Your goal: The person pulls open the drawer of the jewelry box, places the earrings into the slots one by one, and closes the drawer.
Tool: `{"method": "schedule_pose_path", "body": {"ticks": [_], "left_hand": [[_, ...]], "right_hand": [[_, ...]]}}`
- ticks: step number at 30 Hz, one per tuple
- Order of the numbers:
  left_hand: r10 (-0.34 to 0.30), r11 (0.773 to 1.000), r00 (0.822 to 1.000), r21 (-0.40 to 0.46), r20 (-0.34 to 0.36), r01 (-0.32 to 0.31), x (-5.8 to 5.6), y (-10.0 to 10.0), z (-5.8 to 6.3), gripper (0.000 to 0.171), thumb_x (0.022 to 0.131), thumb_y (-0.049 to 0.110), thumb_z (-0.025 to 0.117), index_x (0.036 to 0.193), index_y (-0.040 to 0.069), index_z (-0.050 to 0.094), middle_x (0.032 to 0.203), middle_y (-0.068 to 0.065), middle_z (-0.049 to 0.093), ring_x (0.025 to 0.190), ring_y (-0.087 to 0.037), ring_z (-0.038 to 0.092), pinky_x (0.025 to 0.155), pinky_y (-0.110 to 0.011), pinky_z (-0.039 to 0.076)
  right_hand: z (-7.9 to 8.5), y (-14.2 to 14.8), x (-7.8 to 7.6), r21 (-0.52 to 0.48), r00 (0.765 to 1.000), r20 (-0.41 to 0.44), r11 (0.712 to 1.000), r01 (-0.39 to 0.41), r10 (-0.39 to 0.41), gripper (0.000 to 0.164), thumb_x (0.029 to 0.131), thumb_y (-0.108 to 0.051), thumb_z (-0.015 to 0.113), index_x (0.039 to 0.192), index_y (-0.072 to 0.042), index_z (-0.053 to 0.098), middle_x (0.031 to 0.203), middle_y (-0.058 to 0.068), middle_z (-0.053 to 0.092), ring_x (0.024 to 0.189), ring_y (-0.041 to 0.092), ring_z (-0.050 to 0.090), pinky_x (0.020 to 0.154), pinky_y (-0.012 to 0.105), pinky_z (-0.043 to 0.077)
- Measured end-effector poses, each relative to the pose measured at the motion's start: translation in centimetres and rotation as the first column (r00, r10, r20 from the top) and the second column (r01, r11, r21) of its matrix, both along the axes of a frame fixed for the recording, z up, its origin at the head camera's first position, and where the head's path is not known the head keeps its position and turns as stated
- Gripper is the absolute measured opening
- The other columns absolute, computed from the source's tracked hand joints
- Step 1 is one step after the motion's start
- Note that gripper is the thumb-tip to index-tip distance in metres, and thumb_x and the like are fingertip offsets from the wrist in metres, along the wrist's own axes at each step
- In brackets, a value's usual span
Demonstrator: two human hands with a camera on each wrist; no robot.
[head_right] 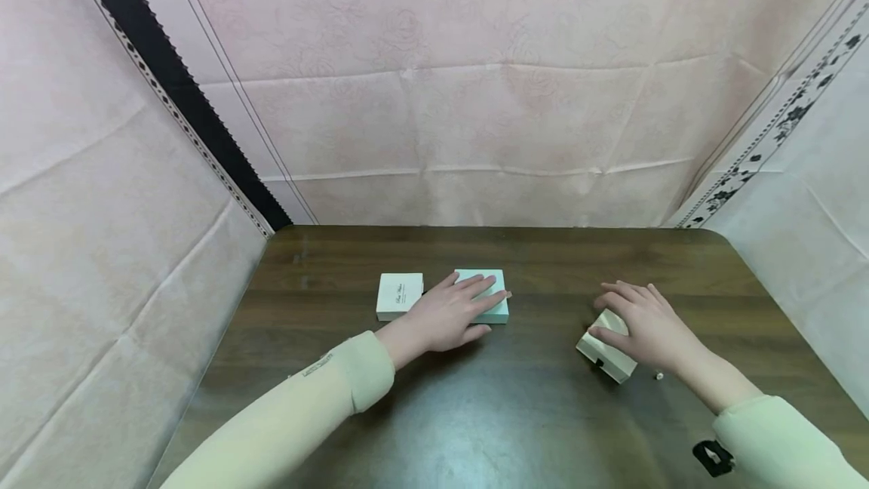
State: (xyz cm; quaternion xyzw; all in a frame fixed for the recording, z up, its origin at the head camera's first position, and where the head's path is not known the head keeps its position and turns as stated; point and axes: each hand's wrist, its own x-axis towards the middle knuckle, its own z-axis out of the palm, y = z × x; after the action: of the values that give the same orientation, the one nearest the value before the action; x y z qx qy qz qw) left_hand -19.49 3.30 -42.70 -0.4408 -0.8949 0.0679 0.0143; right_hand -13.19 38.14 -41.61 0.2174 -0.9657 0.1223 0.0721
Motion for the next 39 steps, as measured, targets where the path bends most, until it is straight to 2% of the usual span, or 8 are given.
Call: {"method": "schedule_pose_path", "body": {"ticks": [5,14,27,32,34,36,38,39], "left_hand": [[-0.014,1.000,1.000,0.006,-0.012,0.014,0.7,-0.7,0.2,0.066,0.111,0.053,0.052,0.170,0.030,0.033,0.174,-0.001,0.035,0.158,-0.018,0.037,0.127,-0.050,0.034],[-0.012,1.000,1.000,-0.028,-0.005,0.012,1.6,-1.5,0.0,0.064,0.111,0.053,0.052,0.169,0.032,0.034,0.174,0.001,0.035,0.158,-0.017,0.036,0.126,-0.047,0.035],[-0.016,1.000,1.000,0.009,0.007,0.016,2.8,-3.2,-1.4,0.063,0.111,0.053,0.053,0.168,0.031,0.038,0.173,-0.001,0.035,0.157,-0.018,0.038,0.125,-0.048,0.037],[-0.037,0.999,0.999,0.002,-0.012,0.037,3.3,-3.7,-1.5,0.064,0.111,0.053,0.053,0.168,0.030,0.038,0.173,-0.001,0.036,0.156,-0.018,0.040,0.125,-0.048,0.038],[-0.043,0.999,0.999,0.000,-0.018,0.043,3.5,-3.7,-1.5,0.064,0.110,0.054,0.053,0.168,0.030,0.039,0.173,-0.001,0.036,0.156,-0.018,0.041,0.124,-0.048,0.039],[-0.046,0.999,0.999,-0.003,-0.021,0.046,3.7,-3.8,-1.6,0.063,0.110,0.054,0.054,0.167,0.031,0.040,0.172,-0.001,0.038,0.155,-0.018,0.042,0.124,-0.047,0.040],[-0.046,0.999,0.999,-0.006,-0.022,0.046,3.9,-3.9,-1.5,0.063,0.110,0.054,0.055,0.167,0.031,0.041,0.172,-0.001,0.038,0.154,-0.017,0.043,0.123,-0.047,0.040],[-0.045,0.999,0.999,-0.006,-0.019,0.045,4.0,-4.0,-1.5,0.063,0.110,0.054,0.055,0.166,0.031,0.041,0.172,-0.001,0.038,0.154,-0.018,0.044,0.123,-0.047,0.040]], "right_hand": [[-1.3,0.4,1.2,0.004,0.996,-0.090,1.000,0.002,-0.002,0.053,0.082,-0.029,0.092,0.124,-0.002,0.073,0.138,0.028,0.064,0.128,0.052,0.059,0.102,0.079,0.039],[-3.3,1.0,3.0,0.003,0.987,-0.159,1.000,0.011,-0.010,0.069,0.079,-0.030,0.093,0.136,0.001,0.067,0.139,0.028,0.063,0.120,0.052,0.060,0.098,0.068,0.046],[-5.4,1.4,3.8,-0.005,0.967,-0.253,1.000,-0.020,0.018,0.064,0.080,-0.030,0.092,0.133,-0.004,0.070,0.136,0.027,0.065,0.115,0.050,0.063,0.088,0.063,0.051],[-5.8,1.4,3.7,-0.012,0.960,-0.277,0.999,-0.031,0.027,0.060,0.085,-0.031,0.090,0.135,-0.005,0.070,0.139,0.025,0.065,0.118,0.048,0.063,0.097,0.052,0.049],[-6.0,1.4,3.7,-0.018,0.958,-0.286,0.999,-0.045,0.038,0.059,0.087,-0.033,0.088,0.136,-0.005,0.070,0.139,0.024,0.064,0.119,0.047,0.062,0.112,0.038,0.043],[-6.1,1.4,3.7,-0.022,0.956,-0.290,0.998,-0.060,0.051,0.058,0.089,-0.034,0.087,0.136,-0.005,0.070,0.140,0.024,0.064,0.120,0.047,0.062,0.121,0.021,0.028],[-6.2,1.4,3.6,-0.025,0.955,-0.290,0.997,-0.074,0.064,0.058,0.090,-0.035,0.086,0.136,-0.005,0.070,0.140,0.024,0.064,0.120,0.047,0.061,0.120,0.008,0.010],[-6.2,1.4,3.5,-0.024,0.955,-0.289,0.997,-0.078,0.067,0.058,0.090,-0.035,0.086,0.137,-0.005,0.070,0.140,0.025,0.064,0.120,0.048,0.061,0.119,0.007,0.006]]}}
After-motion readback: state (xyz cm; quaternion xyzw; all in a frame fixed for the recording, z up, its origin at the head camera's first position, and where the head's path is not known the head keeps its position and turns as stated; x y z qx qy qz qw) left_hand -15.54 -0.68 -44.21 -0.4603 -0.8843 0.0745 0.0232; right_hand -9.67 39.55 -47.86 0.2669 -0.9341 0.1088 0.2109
